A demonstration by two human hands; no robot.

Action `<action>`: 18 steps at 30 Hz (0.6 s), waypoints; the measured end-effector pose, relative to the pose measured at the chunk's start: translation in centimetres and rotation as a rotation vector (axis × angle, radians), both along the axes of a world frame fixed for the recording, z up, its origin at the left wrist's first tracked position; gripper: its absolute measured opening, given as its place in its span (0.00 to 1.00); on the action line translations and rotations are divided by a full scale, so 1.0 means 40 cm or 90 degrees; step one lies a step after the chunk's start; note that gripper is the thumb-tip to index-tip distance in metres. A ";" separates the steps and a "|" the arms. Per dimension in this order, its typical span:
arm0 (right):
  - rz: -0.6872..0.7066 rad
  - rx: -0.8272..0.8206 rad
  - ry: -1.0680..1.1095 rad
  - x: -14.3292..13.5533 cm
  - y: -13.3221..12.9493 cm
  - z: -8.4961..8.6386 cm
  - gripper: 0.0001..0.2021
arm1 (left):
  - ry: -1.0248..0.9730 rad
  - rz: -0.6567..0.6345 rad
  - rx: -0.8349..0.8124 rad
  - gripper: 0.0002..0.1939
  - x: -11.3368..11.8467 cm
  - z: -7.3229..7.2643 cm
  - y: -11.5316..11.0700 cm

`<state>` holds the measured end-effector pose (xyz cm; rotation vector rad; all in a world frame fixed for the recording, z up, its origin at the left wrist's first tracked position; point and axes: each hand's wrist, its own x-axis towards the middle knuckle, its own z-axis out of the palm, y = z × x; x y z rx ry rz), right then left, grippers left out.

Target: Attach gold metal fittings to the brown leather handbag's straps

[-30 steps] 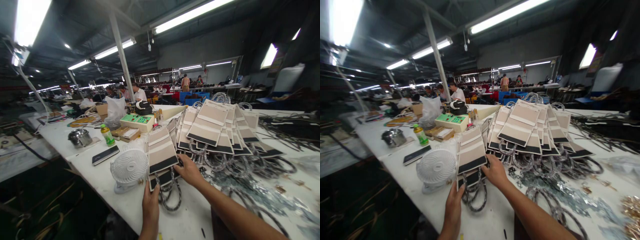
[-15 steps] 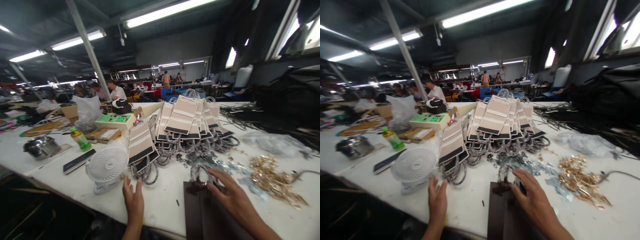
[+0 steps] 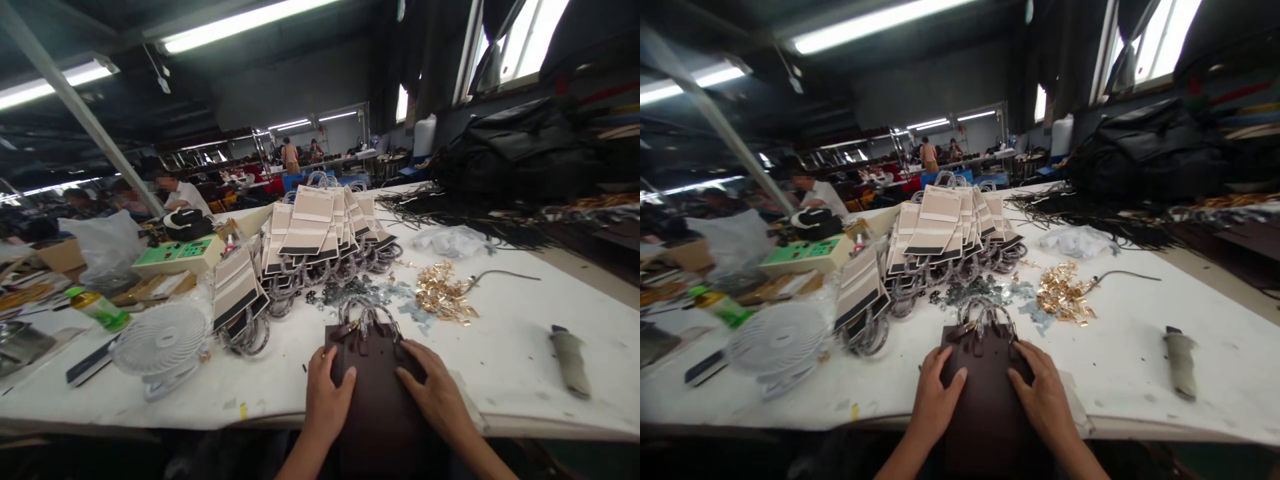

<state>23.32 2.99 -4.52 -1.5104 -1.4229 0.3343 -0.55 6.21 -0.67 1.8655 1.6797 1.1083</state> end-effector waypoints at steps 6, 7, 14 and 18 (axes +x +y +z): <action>-0.014 0.033 0.040 0.045 0.028 -0.003 0.17 | 0.069 0.015 0.038 0.22 0.083 -0.021 0.065; -0.014 0.036 0.030 0.046 0.031 -0.007 0.17 | 0.106 0.022 0.067 0.22 0.089 -0.022 0.070; -0.017 0.061 -0.062 0.040 0.035 -0.019 0.17 | 0.355 -0.016 0.128 0.19 0.121 0.015 0.050; -0.033 0.077 -0.076 0.035 0.032 -0.012 0.16 | 0.330 -0.054 0.083 0.20 0.143 0.030 0.067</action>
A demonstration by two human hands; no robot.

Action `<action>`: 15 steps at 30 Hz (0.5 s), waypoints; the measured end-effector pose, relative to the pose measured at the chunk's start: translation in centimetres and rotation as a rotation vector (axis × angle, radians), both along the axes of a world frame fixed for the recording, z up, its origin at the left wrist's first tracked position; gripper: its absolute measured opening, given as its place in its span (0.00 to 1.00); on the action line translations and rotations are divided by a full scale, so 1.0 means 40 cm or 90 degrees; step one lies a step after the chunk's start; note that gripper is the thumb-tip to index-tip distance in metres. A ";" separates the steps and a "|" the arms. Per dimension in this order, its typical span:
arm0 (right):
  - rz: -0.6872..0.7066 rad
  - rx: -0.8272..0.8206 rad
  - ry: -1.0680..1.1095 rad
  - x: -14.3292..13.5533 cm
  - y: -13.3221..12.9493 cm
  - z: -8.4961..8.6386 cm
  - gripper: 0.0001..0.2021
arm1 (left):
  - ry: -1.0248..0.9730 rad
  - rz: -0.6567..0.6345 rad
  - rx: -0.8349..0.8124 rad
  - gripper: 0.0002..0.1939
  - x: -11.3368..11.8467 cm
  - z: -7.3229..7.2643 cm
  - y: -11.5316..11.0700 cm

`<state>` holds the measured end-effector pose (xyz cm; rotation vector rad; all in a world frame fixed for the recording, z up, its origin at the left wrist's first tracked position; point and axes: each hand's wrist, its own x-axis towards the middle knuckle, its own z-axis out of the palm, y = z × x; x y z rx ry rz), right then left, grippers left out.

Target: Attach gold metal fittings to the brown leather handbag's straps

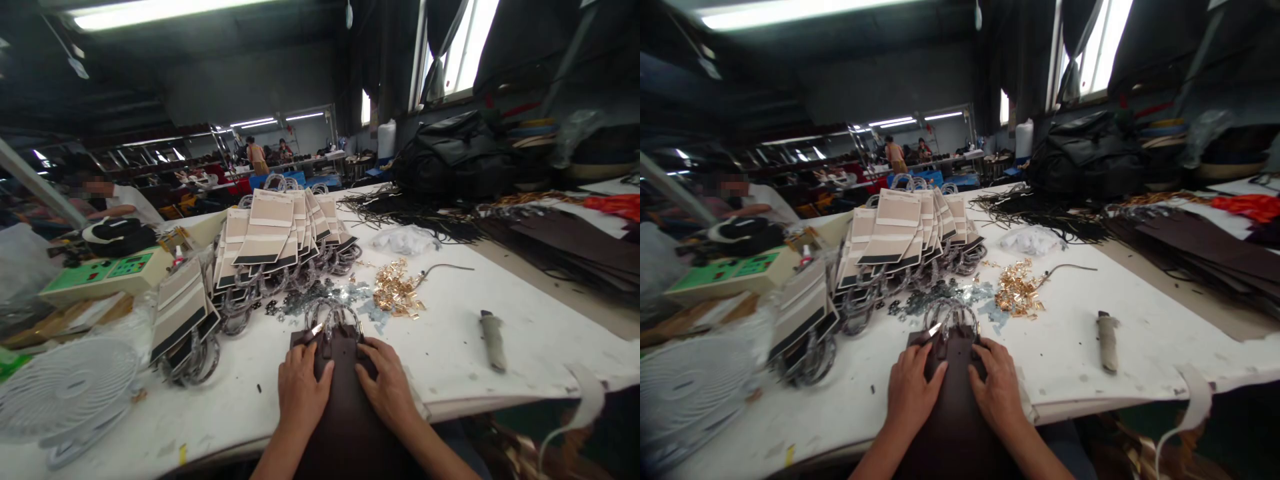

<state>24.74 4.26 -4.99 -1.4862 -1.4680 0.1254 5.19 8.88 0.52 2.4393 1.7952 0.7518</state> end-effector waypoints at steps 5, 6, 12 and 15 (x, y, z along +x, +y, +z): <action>-0.019 -0.001 -0.028 -0.008 0.007 -0.008 0.16 | -0.201 -0.020 -0.045 0.13 0.015 -0.002 0.045; -0.021 -0.004 -0.035 -0.011 0.010 -0.012 0.15 | -0.237 -0.025 -0.052 0.12 0.014 -0.004 0.049; -0.005 -0.014 -0.026 -0.028 0.011 -0.005 0.15 | -0.419 -0.051 -0.019 0.12 -0.016 -0.021 0.035; 0.034 -0.031 0.045 0.007 0.019 0.019 0.12 | -0.504 -0.017 -0.048 0.17 -0.027 -0.028 0.033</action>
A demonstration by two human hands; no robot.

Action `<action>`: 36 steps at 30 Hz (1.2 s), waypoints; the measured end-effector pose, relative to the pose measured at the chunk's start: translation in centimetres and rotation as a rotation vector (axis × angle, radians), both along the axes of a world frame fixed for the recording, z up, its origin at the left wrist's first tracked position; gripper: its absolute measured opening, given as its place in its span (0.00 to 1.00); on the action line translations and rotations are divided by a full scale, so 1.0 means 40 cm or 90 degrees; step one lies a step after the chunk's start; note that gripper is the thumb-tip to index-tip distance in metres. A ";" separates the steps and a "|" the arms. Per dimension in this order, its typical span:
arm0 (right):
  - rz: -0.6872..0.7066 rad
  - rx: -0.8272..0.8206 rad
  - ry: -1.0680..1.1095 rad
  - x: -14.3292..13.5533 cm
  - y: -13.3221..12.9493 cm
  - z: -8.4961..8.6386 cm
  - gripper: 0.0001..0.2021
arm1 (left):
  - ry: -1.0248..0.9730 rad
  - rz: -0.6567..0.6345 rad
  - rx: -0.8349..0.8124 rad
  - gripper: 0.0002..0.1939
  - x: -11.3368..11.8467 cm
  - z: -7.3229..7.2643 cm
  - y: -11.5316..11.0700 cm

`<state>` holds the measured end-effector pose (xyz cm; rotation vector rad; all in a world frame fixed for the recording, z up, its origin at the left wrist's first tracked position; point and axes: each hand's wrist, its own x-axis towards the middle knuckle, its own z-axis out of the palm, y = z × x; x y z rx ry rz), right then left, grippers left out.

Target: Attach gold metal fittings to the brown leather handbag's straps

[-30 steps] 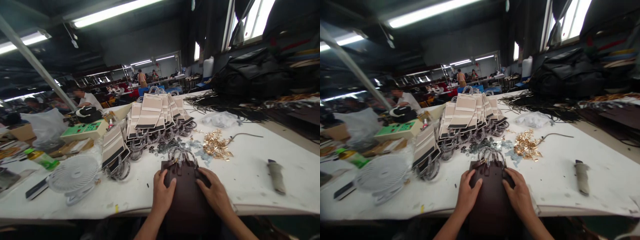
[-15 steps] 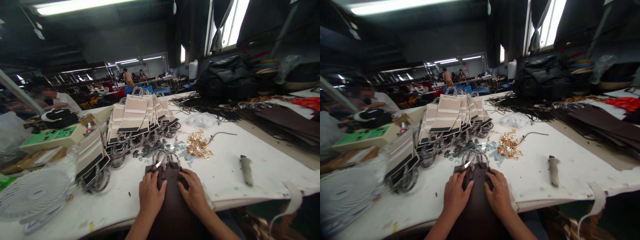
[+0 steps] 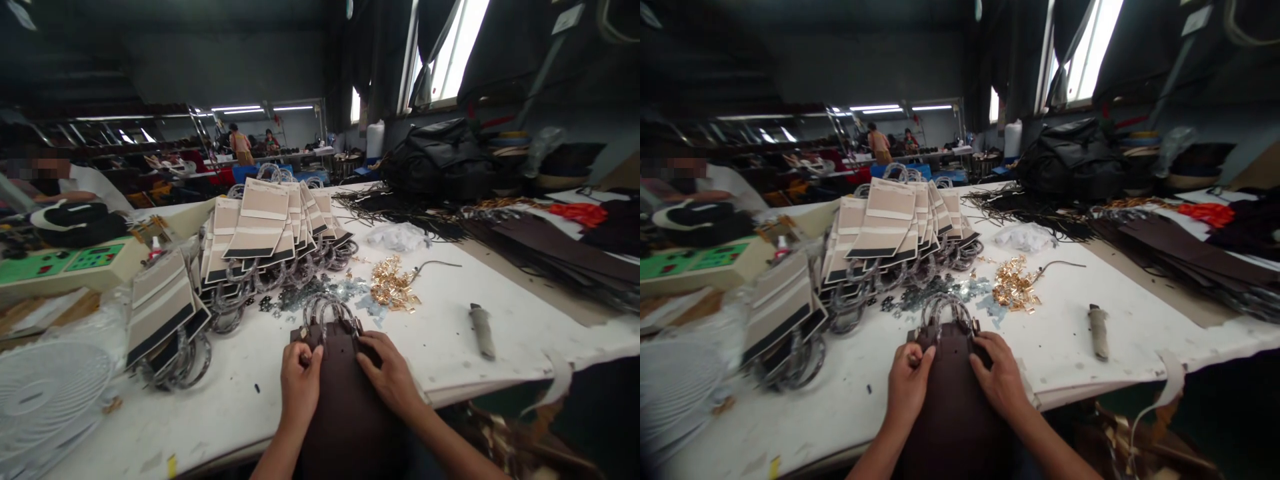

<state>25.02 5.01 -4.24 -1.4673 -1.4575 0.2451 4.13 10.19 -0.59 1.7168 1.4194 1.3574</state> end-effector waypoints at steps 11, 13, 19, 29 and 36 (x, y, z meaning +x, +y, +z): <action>-0.087 -0.232 -0.310 0.315 0.147 0.034 0.13 | -0.222 -0.036 -0.332 0.26 -0.028 0.033 0.004; -0.068 -0.250 -0.343 0.320 0.156 0.038 0.13 | -0.162 -0.089 -0.345 0.24 -0.050 0.049 0.006; -0.050 -0.261 -0.357 0.323 0.151 0.044 0.16 | -0.089 -0.170 -0.416 0.28 -0.091 0.085 0.009; -0.034 -0.269 -0.112 0.319 0.107 0.091 0.22 | -0.618 -0.065 -0.498 0.26 -0.015 0.060 -0.029; 0.013 -0.321 0.199 0.239 0.044 0.139 0.23 | -0.592 0.017 -0.392 0.27 -0.006 0.026 -0.018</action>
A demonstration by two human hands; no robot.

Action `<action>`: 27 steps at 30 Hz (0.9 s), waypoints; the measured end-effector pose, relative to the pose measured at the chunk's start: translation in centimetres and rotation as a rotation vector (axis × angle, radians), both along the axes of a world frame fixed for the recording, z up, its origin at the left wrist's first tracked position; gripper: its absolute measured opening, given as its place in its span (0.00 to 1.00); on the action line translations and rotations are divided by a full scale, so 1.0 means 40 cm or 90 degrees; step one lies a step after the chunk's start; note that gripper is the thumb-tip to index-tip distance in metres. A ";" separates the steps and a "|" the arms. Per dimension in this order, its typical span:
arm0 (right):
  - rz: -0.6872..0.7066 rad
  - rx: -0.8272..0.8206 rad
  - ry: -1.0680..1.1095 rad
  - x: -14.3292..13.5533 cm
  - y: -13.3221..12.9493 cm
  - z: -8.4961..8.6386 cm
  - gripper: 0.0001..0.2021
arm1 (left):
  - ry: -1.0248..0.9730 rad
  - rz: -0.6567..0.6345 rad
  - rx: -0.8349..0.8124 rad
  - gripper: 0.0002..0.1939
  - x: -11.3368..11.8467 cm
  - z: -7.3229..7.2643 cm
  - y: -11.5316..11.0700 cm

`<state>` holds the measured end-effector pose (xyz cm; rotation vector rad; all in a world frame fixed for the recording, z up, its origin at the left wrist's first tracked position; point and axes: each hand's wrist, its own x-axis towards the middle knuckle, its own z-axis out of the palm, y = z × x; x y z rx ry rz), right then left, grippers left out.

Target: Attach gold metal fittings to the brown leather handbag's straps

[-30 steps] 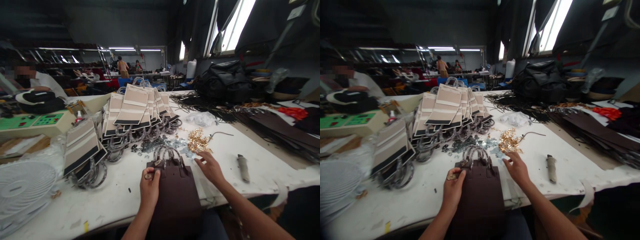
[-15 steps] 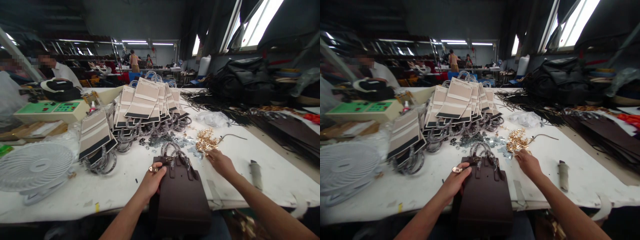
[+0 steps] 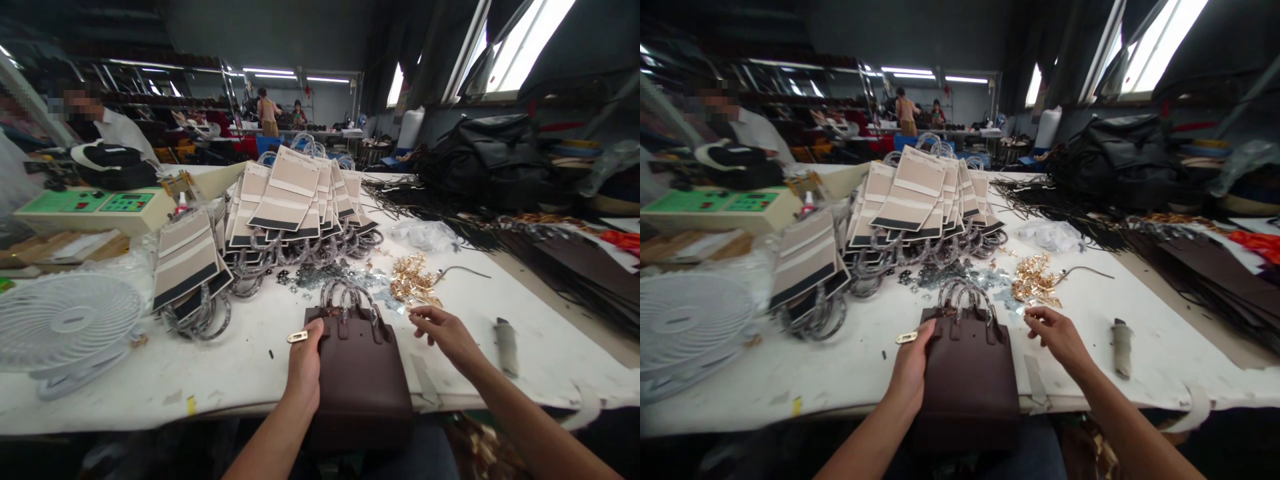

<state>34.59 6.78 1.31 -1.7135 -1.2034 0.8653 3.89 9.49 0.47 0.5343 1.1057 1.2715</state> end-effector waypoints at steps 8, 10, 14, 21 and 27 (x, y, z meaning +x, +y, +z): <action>0.080 0.039 0.138 -0.099 -0.018 0.046 0.22 | 0.066 0.016 0.055 0.23 0.002 -0.002 0.000; 0.110 0.026 0.092 -0.125 -0.016 0.052 0.22 | 0.082 0.021 0.072 0.23 0.001 -0.005 -0.003; 0.152 0.103 -0.131 -0.147 -0.016 0.029 0.18 | 0.096 0.031 0.075 0.26 -0.005 -0.015 -0.015; 0.165 0.043 -0.278 -0.140 -0.046 0.005 0.17 | 0.129 0.023 0.085 0.29 -0.009 -0.035 -0.032; 0.093 0.044 -0.253 -0.179 -0.064 0.031 0.17 | 0.193 0.003 0.123 0.24 -0.015 -0.052 -0.041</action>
